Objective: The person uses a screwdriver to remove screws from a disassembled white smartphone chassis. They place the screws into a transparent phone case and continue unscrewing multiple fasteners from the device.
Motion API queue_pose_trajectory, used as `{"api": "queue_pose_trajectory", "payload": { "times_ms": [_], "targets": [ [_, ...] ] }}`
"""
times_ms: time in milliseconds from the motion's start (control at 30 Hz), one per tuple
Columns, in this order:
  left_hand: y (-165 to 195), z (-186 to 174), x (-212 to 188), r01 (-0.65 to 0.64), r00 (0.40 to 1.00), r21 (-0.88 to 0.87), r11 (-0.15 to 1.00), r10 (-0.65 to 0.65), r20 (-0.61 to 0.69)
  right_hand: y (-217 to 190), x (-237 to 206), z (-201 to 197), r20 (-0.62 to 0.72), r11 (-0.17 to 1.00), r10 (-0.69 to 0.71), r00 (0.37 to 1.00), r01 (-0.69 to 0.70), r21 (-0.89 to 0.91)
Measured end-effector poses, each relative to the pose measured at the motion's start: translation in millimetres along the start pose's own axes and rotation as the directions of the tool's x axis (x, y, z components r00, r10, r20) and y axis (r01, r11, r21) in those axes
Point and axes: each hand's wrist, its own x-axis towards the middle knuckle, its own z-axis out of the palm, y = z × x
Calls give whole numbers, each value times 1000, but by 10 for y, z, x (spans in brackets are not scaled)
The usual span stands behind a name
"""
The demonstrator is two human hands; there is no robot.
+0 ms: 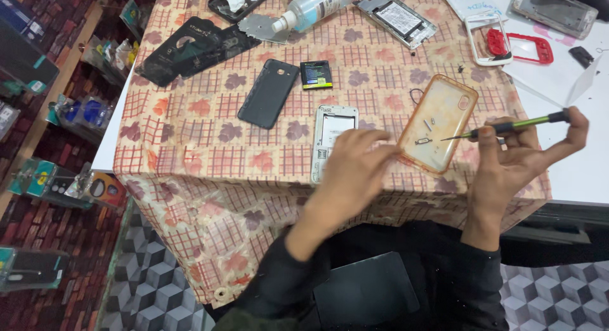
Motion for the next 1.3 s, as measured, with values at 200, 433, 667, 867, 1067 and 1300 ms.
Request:
{"api": "queue_pose_trajectory", "payload": {
  "times_ms": [200,433,667,867,1067,1300],
  "targets": [
    [84,631,631,-210,977,243,947,193,92,25,100,-95,-179,884,311,934,-214,416],
    [-113,1003,847,-313,948,300,901,278,153,68,113,-143,-212,862,342,915,-216,458],
    [-32,1106,883,-409,911,446,796,327,251,90,61,-196,-206,883,309,928,-200,425],
    [-91,607,787,-250,961,-52,967,255,111,63,21,-180,-223,900,270,937,-163,405],
    [-46,175,260,70,992,-487,871,-113,-58,34,-58,-100,-171,931,201,965,-133,339],
    [-197,-95,-12,223,952,-743,632,-304,27,-142,-212,363,-77,914,152,985,-111,390]
  ]
}}
